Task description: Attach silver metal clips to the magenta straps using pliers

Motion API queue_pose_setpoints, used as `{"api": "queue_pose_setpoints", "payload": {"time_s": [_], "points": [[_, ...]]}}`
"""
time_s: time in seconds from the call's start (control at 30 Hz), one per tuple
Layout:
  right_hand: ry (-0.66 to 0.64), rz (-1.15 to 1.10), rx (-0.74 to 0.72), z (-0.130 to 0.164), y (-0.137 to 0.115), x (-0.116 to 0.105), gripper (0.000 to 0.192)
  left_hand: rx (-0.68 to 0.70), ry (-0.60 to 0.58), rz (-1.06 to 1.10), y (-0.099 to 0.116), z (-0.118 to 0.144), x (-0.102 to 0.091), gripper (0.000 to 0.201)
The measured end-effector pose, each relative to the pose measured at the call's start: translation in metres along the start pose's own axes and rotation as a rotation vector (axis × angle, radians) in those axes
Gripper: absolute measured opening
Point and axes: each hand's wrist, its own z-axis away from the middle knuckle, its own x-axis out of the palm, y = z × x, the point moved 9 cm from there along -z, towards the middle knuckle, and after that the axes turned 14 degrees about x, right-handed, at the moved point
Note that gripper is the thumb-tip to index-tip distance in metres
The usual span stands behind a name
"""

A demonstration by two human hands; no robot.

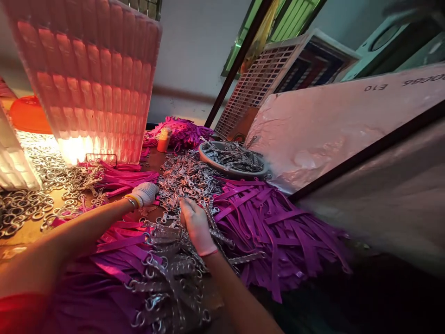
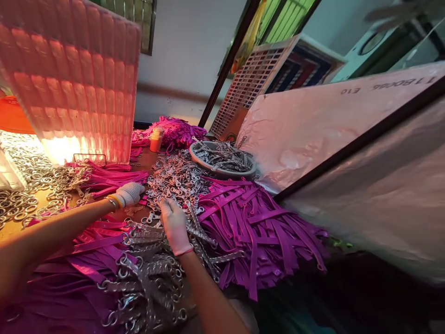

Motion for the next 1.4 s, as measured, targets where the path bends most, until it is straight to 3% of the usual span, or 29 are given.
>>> {"api": "queue_pose_setpoints", "payload": {"time_s": [0.07,0.2,0.43,0.53,0.6,0.7,0.8,0.97,1.1,1.2,1.33,1.4], "points": [[-0.039,-0.033,0.039,0.000,0.003,0.000,0.031,0.010,-0.034,-0.078,-0.003,-0.010,0.015,0.027],[-0.065,0.060,-0.018,0.003,-0.001,0.005,0.028,0.053,-0.066,-0.162,-0.003,-0.007,0.030,0.034],[-0.122,0.133,-0.075,0.007,-0.006,0.016,0.032,0.057,-0.018,-0.064,0.006,0.009,0.013,0.027],[-0.147,0.220,-0.185,0.023,-0.021,0.026,0.029,0.070,0.026,0.078,0.020,0.038,-0.004,0.011],[-0.181,0.274,-0.254,0.036,-0.030,0.037,0.028,0.053,0.014,0.178,0.028,0.069,-0.010,0.016],[-0.197,0.398,-0.289,0.052,-0.036,0.053,0.026,-0.027,-0.014,0.475,0.038,0.120,-0.007,0.022],[-0.135,0.603,-0.296,0.065,-0.037,0.060,0.026,-0.081,0.021,0.725,0.049,0.157,-0.003,0.016],[-0.073,0.916,-0.426,0.085,-0.041,0.069,0.027,0.053,0.056,0.497,0.069,0.167,-0.005,0.022],[-0.051,0.939,-0.392,0.088,-0.043,0.064,0.028,0.238,0.048,0.223,0.083,0.160,-0.005,0.011],[-0.090,0.877,-0.367,0.089,-0.050,0.061,0.028,0.191,0.012,0.302,0.074,0.160,0.000,0.018],[-0.218,0.901,-0.329,0.089,-0.052,0.065,0.038,0.102,0.085,0.360,0.063,0.167,-0.005,0.029],[-0.212,0.978,-0.269,0.087,-0.045,0.065,0.031,0.106,0.100,0.324,0.065,0.171,-0.007,0.030]]}}
